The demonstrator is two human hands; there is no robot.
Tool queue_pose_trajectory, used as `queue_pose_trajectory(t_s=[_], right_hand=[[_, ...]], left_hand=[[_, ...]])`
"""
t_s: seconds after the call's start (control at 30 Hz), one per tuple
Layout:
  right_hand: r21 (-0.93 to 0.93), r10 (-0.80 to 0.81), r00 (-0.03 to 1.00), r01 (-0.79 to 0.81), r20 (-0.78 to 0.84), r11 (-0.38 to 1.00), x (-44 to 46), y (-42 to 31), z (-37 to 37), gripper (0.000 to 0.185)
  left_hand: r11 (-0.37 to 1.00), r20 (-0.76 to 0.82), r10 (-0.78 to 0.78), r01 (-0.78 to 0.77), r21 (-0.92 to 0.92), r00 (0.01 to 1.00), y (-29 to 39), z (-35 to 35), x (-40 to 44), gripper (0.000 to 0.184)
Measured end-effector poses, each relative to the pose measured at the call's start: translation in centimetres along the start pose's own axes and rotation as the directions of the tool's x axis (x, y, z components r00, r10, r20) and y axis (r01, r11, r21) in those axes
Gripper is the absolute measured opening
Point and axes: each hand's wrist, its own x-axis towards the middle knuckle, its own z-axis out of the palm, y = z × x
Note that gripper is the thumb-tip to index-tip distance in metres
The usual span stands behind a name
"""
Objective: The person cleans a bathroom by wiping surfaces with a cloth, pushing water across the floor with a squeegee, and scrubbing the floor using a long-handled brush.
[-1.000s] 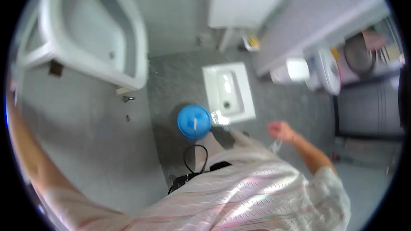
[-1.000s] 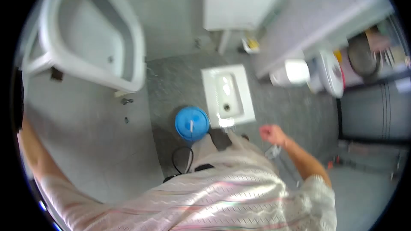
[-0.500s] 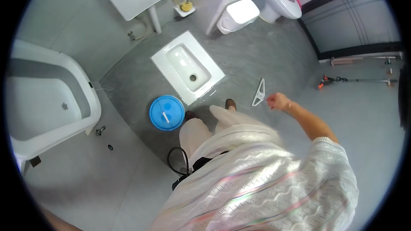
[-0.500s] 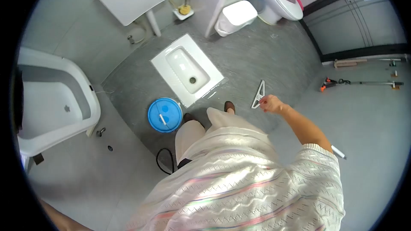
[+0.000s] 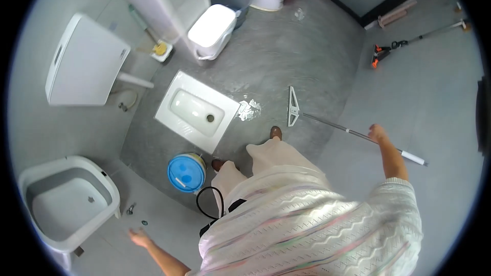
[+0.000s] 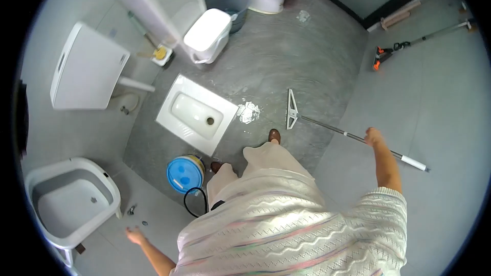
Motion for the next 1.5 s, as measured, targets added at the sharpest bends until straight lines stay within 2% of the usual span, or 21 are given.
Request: queue_pose_trajectory(t_s=[0.03, 0.13, 0.33, 0.43, 0.53, 0.7, 0.8, 0.87, 0.9, 0.93, 0.97, 1.07, 1.2, 1.23, 1.27, 1.3, 1.37, 1.4, 1.43, 1.47, 1.5], right_hand=[[-0.041, 0.114, 0.993, -0.112, 0.037, 0.993, -1.0, 1.5, -1.6, 0.041], [-0.156, 0.300, 0.944, -0.278, 0.137, 0.948, -0.7, 7.4, -2.0, 0.055], [-0.272, 0.311, 0.920, -0.244, 0.237, 0.931, -2.3, 13.3, -1.3, 0.050], [-0.079, 0.325, 0.681, -0.367, 0.656, 0.927, 0.2, 15.8, 1.5, 0.041], [-0.022, 0.152, 0.897, -0.157, 0.416, 0.987, -1.5, 16.2, 0.9, 0.042], [0.281, 0.111, 0.936, -0.211, 0.334, 0.936, -0.5, 15.7, 1.9, 0.049], [0.654, 0.066, 0.935, -0.294, 0.350, 0.697, 3.7, 10.2, 4.8, 0.041], [0.831, -0.105, 0.837, -0.503, 0.537, 0.236, 7.4, 3.6, 3.7, 0.032], [0.894, -0.221, 0.867, -0.419, 0.446, 0.160, 7.0, -1.1, -2.7, 0.028], [0.901, -0.290, 0.854, -0.403, 0.433, 0.158, 9.5, -1.5, -1.2, 0.041], [0.928, -0.269, 0.888, -0.357, 0.373, 0.108, 10.0, -5.1, -4.8, 0.049], [0.979, -0.250, 0.947, -0.201, 0.200, 0.022, 13.5, -13.6, -13.5, 0.066], [0.957, -0.212, 0.950, -0.258, 0.227, -0.133, 19.6, -19.2, -18.8, 0.064], [0.934, -0.226, 0.945, -0.286, 0.238, -0.215, 20.6, -20.2, -20.1, 0.067], [0.904, -0.237, 0.940, -0.310, 0.245, -0.295, 21.5, -20.8, -21.1, 0.069], [0.903, -0.239, 0.940, -0.309, 0.243, -0.298, 22.3, -21.1, -21.9, 0.066], [0.902, -0.242, 0.942, -0.303, 0.234, -0.308, 23.3, -21.2, -23.6, 0.062], [0.813, -0.254, 0.924, -0.375, 0.286, -0.446, 23.1, -20.7, -24.9, 0.062], [0.696, -0.275, 0.902, -0.431, 0.333, -0.574, 21.8, -19.6, -26.4, 0.063], [0.557, -0.302, 0.878, -0.470, 0.370, -0.684, 20.9, -18.6, -27.3, 0.064], [0.499, -0.383, 0.864, -0.502, 0.327, -0.706, 19.6, -17.6, -26.7, 0.065]], left_hand=[[0.997, 0.104, -0.056, 0.049, 0.065, 0.993, 5.2, 0.3, -3.9, 0.054], [0.965, 0.306, 0.158, -0.212, 0.153, 0.939, 14.8, 3.3, -9.8, 0.052], [0.774, 0.412, 0.580, -0.633, -0.011, 0.703, 32.9, 8.6, -13.3, 0.047], [0.628, 0.368, 0.753, -0.763, -0.154, 0.546, 42.4, 8.6, -16.2, 0.044], [0.585, 0.439, 0.775, -0.780, -0.223, 0.455, 49.6, 8.4, -19.7, 0.042], [0.501, 0.490, 0.802, -0.831, -0.240, 0.342, 54.7, 12.3, -21.9, 0.043], [0.547, 0.670, 0.664, -0.826, -0.134, 0.331, 57.2, 14.5, -22.3, 0.044], [0.542, 0.720, 0.618, -0.835, -0.097, 0.317, 59.2, 16.6, -21.6, 0.045], [0.554, 0.743, 0.587, -0.829, -0.078, 0.323, 60.8, 17.3, -21.1, 0.045], [0.565, 0.768, 0.552, -0.823, -0.057, 0.326, 62.4, 17.9, -20.7, 0.045], [0.509, 0.848, 0.472, -0.860, -0.038, 0.242, 64.3, 18.5, -20.3, 0.045], [0.381, 0.849, 0.520, -0.916, -0.129, 0.097, 72.5, 21.3, -18.0, 0.041], [-0.034, 0.660, 0.717, -0.957, -0.288, -0.224, 90.1, 21.5, -24.8, 0.041], [-0.225, 0.505, 0.756, -0.890, -0.396, -0.416, 93.6, 24.0, -26.8, 0.041], [-0.178, 0.487, 0.781, -0.887, -0.426, -0.391, 97.8, 22.3, -31.5, 0.038], [-0.292, 0.289, 0.814, -0.785, -0.547, -0.504, 100.4, 22.6, -35.5, 0.030], [-0.343, 0.455, 0.622, -0.744, -0.573, -0.637, 105.0, 20.2, -45.3, 0.045], [-0.488, 0.328, 0.605, -0.664, -0.566, -0.725, 105.2, 21.3, -49.4, 0.045], [-0.502, 0.189, 0.523, -0.480, -0.719, -0.831, 105.0, 23.0, -53.1, 0.046], [-0.414, 0.391, 0.385, -0.535, -0.736, -0.836, 106.0, 18.7, -56.8, 0.045], [-0.529, 0.245, 0.353, -0.409, -0.744, -0.903, 105.4, 19.6, -59.8, 0.044]])
